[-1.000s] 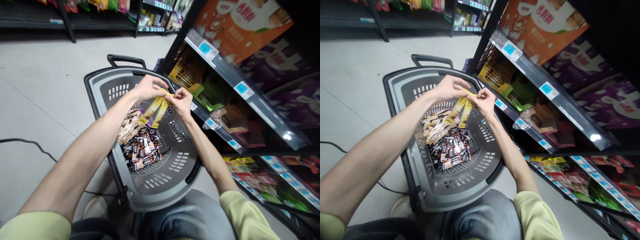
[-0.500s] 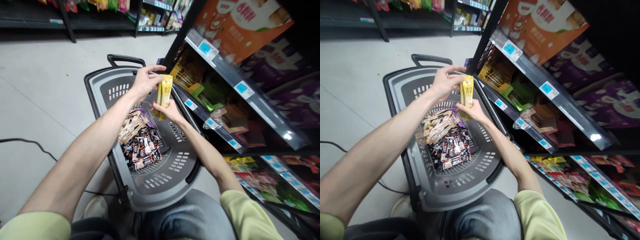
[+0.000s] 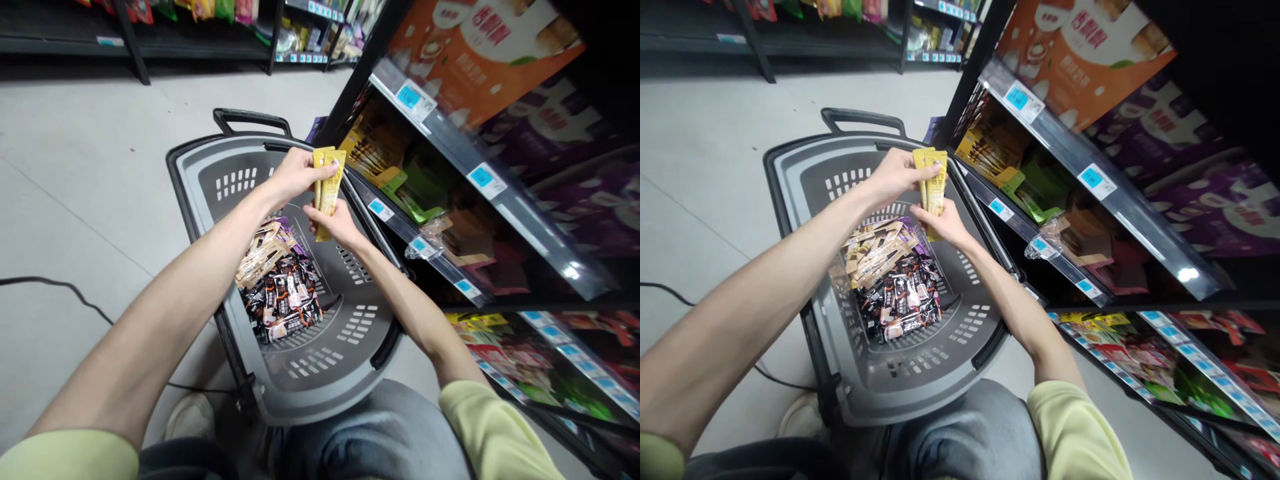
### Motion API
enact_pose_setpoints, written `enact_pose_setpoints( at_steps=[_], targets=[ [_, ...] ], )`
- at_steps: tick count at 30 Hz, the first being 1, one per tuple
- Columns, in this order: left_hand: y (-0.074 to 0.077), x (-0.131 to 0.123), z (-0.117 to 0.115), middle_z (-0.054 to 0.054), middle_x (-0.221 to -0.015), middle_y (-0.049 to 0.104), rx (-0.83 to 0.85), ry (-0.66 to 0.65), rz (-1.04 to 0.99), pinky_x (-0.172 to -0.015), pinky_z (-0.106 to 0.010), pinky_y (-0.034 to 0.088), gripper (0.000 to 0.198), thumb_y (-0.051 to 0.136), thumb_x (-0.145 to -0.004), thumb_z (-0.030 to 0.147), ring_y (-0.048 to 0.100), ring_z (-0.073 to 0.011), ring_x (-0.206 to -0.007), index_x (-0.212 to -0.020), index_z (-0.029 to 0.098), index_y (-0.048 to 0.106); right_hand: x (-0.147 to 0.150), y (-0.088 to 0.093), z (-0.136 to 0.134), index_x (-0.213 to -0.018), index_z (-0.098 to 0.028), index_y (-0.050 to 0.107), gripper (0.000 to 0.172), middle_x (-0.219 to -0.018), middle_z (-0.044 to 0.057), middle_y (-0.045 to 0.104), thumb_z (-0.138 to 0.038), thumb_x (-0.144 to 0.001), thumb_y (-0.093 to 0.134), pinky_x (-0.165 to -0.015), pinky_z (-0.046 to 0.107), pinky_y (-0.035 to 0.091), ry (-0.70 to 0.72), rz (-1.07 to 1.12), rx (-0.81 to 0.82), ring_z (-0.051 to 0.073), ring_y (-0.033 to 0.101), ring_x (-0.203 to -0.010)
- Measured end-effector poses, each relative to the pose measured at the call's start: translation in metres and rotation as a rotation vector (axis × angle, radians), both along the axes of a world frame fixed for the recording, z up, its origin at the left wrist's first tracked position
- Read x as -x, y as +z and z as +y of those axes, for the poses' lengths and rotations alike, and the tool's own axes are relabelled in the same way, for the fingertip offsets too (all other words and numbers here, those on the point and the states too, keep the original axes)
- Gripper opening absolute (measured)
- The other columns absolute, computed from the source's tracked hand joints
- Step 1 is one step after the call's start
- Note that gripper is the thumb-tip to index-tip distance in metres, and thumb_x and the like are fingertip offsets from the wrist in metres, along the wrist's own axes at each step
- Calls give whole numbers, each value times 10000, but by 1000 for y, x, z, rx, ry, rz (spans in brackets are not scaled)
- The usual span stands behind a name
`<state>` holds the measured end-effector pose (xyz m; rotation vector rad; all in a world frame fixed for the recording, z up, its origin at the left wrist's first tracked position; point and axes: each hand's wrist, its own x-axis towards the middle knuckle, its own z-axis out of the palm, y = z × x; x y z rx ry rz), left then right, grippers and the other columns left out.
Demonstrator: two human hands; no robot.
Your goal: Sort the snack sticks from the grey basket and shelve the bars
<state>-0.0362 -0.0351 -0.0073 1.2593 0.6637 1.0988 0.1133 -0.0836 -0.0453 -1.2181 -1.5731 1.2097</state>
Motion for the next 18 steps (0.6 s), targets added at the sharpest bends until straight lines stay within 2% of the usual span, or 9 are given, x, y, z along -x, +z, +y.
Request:
enact_pose_setpoints(
  at_steps=[5, 11, 13, 18],
  targets=[
    [1, 0, 2, -100, -939, 751, 37, -29, -26, -981, -494, 532, 230, 650, -900, 287, 707, -261, -1032, -1065, 127, 650, -3, 9, -3, -946, -172, 601, 498, -684, -13, 662, -479, -662, 869, -557, 257, 563, 118, -31, 180, 116, 621, -552],
    [4, 2, 2, -133, -1011, 740, 91, -127, -54, -986, -503, 524, 281, 557, -955, 386, 710, -273, -1041, -1055, 130, 618, -2, 10, -6, -725, -189, 540, 430, -490, -62, 545, -525, -738, 808, -439, 223, 481, 117, 14, 148, 80, 492, -405],
    [5, 4, 0, -139, -1007, 737, 79, -159, -40, -993, -505, 520, 275, 601, -926, 370, 710, -275, -1031, -1054, 127, 620, 1, 10, -7, -690, -199, 507, 448, -461, -76, 505, -532, -747, 800, -421, 222, 464, 123, 47, 142, 76, 466, -386],
    [2, 4, -2, -151, -936, 742, 39, -249, 16, -1004, -497, 521, 318, 746, -786, 200, 722, -265, -944, -1069, 101, 638, 7, 9, -8, -726, -210, 490, 478, -443, -92, 490, -550, -707, 826, -414, 223, 467, 84, 107, 149, 81, 460, -379]
  ],
)
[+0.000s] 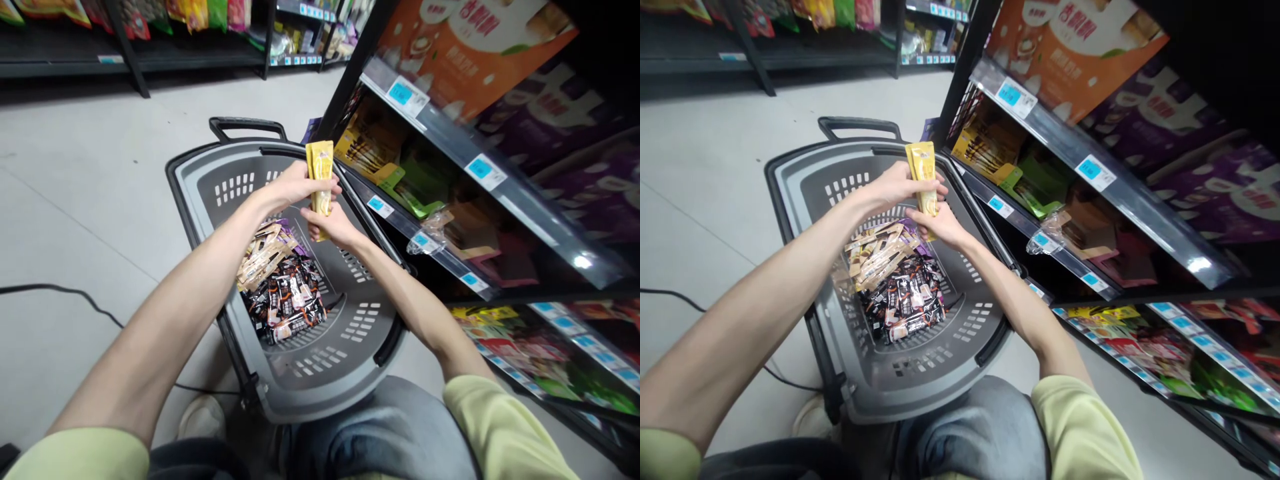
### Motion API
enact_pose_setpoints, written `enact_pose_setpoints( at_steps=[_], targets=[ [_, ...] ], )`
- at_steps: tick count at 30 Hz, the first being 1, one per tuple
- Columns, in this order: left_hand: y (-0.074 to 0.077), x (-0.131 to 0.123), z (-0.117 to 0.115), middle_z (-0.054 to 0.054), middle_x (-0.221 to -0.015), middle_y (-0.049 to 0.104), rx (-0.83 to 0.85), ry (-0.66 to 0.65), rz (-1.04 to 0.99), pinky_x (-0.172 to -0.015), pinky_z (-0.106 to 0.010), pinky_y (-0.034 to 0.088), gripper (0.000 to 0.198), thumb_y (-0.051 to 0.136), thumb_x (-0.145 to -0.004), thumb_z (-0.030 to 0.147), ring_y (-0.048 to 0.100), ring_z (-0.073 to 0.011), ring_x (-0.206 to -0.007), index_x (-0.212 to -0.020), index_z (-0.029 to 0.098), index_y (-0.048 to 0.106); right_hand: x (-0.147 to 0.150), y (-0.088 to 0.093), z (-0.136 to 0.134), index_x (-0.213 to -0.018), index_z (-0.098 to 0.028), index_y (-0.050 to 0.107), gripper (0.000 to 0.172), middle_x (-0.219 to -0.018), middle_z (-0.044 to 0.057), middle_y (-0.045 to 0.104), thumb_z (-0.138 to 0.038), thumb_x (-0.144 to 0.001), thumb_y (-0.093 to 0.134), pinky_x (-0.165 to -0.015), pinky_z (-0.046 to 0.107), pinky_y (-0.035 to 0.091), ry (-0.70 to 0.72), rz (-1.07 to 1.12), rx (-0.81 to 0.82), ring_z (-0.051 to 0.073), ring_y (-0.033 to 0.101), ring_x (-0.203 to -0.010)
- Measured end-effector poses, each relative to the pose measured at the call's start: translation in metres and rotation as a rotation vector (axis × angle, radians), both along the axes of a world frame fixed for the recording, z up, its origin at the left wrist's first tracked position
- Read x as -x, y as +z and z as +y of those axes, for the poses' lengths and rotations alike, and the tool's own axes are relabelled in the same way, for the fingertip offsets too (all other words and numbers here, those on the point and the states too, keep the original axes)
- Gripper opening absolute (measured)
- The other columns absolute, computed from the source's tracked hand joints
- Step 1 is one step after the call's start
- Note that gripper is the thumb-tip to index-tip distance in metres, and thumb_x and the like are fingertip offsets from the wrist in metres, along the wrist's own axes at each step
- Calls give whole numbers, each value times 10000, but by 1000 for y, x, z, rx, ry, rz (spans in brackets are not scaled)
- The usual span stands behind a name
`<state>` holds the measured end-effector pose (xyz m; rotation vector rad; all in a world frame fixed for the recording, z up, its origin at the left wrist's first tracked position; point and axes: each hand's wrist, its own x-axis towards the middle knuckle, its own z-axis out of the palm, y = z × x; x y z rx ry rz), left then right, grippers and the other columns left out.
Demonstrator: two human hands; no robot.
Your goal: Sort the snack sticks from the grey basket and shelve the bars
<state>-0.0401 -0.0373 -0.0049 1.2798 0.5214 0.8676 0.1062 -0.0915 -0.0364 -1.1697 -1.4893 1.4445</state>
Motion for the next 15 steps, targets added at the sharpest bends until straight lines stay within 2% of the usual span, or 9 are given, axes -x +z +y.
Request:
enact_pose_setpoints(
  at_steps=[4, 7, 10, 13, 15],
  targets=[
    [0, -3, 0, -147, -893, 749, 39, 37, 1, -958, -477, 554, 281, 708, -831, 218, 735, -258, -900, -1078, 104, 637, -2, 0, 2, -768, -206, 508, 496, -484, -77, 540, -573, -688, 831, -415, 218, 476, 1, 1, 15, 86, 495, -397],
    [1, -4, 1, -131, -878, 756, 69, 84, 13, -920, -457, 572, 281, 646, -896, 318, 741, -258, -901, -1099, 124, 631, -4, 4, 4, -844, -195, 546, 546, -547, -56, 582, -713, -749, 693, -418, 223, 479, 22, 31, 24, 87, 511, -403],
    [0, -4, 4, -128, -872, 761, 77, 114, 16, -897, -434, 581, 386, 570, -931, 473, 740, -268, -935, -1119, 142, 628, -4, 9, 6, -910, -187, 569, 641, -581, -39, 603, -815, -802, 508, -410, 228, 475, 21, 38, 38, 90, 514, -397],
    [-3, -3, 8, -129, -868, 763, 69, 143, 7, -896, -402, 583, 488, 518, -922, 593, 733, -275, -981, -1118, 161, 635, -3, 11, 6, -937, -180, 575, 657, -592, -33, 614, -819, -808, 493, -416, 221, 474, 26, 32, 52, 90, 526, -405],
    [-3, -3, 9, -130, -871, 760, 61, 177, 1, -905, -390, 581, 495, 515, -917, 607, 730, -274, -995, -1104, 164, 637, -4, 10, 6, -954, -179, 572, 646, -613, -28, 629, -806, -811, 511, -429, 220, 485, 44, 48, 54, 91, 539, -421]
  ],
)
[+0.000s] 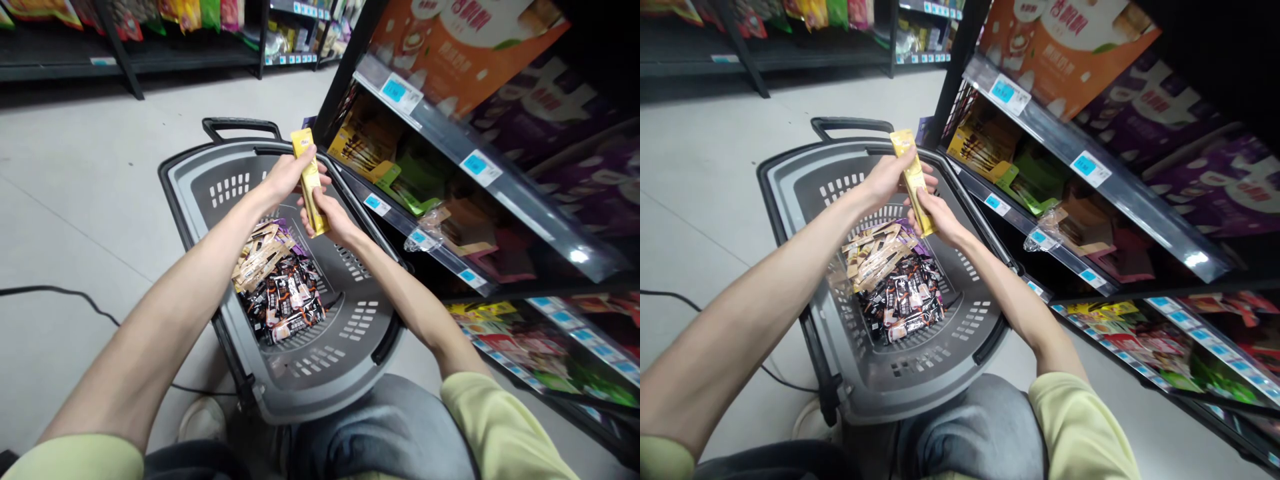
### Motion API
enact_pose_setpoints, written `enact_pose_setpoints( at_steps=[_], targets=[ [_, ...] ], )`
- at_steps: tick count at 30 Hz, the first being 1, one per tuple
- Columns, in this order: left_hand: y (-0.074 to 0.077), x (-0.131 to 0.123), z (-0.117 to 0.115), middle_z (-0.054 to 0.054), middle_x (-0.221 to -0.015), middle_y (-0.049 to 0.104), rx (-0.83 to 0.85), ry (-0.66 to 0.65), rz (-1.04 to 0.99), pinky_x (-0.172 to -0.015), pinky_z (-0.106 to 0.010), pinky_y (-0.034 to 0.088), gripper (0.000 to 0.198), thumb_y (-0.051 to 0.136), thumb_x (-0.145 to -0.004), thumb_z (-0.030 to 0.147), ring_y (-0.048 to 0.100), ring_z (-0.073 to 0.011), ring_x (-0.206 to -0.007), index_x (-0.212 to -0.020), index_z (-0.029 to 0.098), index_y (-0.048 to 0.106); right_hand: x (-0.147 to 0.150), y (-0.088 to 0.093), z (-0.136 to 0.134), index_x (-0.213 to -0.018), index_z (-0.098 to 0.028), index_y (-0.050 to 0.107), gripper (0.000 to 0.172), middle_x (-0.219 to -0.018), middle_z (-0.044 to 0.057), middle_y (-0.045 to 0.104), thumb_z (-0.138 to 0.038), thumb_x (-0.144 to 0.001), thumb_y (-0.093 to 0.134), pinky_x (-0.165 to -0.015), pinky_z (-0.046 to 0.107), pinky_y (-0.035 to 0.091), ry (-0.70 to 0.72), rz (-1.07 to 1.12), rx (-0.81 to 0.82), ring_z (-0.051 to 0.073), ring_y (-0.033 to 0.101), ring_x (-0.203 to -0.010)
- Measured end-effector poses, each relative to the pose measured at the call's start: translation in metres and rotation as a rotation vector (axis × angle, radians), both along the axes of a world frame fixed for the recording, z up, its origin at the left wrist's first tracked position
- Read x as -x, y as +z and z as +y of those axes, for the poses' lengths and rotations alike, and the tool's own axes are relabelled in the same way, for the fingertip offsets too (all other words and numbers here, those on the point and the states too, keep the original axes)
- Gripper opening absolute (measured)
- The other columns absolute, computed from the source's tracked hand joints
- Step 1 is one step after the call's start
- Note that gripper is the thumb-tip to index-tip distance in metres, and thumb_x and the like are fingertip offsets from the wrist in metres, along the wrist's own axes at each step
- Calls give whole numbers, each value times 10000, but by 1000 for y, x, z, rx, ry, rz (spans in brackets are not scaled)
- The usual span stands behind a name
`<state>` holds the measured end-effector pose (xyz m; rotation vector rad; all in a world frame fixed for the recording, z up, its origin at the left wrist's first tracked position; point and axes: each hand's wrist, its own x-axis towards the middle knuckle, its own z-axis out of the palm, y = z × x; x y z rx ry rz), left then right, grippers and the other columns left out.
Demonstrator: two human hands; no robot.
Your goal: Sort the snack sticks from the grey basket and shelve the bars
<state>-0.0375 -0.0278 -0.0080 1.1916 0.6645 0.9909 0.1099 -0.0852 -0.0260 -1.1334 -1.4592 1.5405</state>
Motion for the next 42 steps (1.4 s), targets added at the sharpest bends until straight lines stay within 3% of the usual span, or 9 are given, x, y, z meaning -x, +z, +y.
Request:
enact_pose_setpoints(
  at_steps=[8, 13, 17, 23, 33, 42],
  targets=[
    [8, 1, -5, -141, -948, 743, 8, 107, 9, -906, -414, 578, 252, 594, -924, 338, 738, -262, -960, -1060, 126, 593, -1, -6, 2, -1066, -211, 517, 555, -680, -48, 642, -702, -829, 616, -446, 212, 487, 64, 102, -55, 92, 556, -471],
    [7, 1, -3, -118, -999, 739, 17, 101, 4, -920, -423, 569, 218, 596, -920, 304, 721, -269, -1026, -1070, 146, 590, 2, -5, -1, -1065, -224, 512, 556, -684, -47, 640, -723, -832, 590, -443, 214, 482, 37, 62, -94, 86, 542, -464],
    [3, 0, -1, -97, -1066, 712, 27, 109, 10, -937, -471, 542, 211, 573, -946, 308, 683, -304, -1116, -1093, 160, 604, 2, -7, 0, -1075, -239, 519, 590, -711, -37, 652, -767, -815, 555, -454, 205, 493, -57, 3, -117, 86, 569, -488],
    [-2, 1, -3, -71, -1016, 702, 4, 37, 32, -980, -508, 503, 206, 619, -898, 147, 656, -301, -1131, -1102, 169, 633, -2, -11, 8, -1070, -231, 547, 661, -754, -13, 657, -828, -795, 477, -480, 206, 523, -195, -56, -152, 98, 616, -558],
    [-2, 2, 4, -79, -1026, 713, -13, 212, 36, -943, -458, 529, 225, 564, -965, 382, 665, -273, -1114, -1031, 176, 627, -10, -14, 16, -1140, -254, 568, 667, -716, -24, 631, -816, -783, 529, -555, 234, 565, -354, -52, -270, 129, 669, -626],
    [-9, 2, 9, -73, -1041, 725, -16, 263, 74, -944, -451, 540, 312, 586, -947, 427, 686, -263, -1083, -1121, 177, 652, -12, -15, 12, -1006, -217, 654, 560, -813, 36, 713, -721, -761, 673, -579, 291, 597, -282, -71, -313, 185, 710, -684]
  ],
)
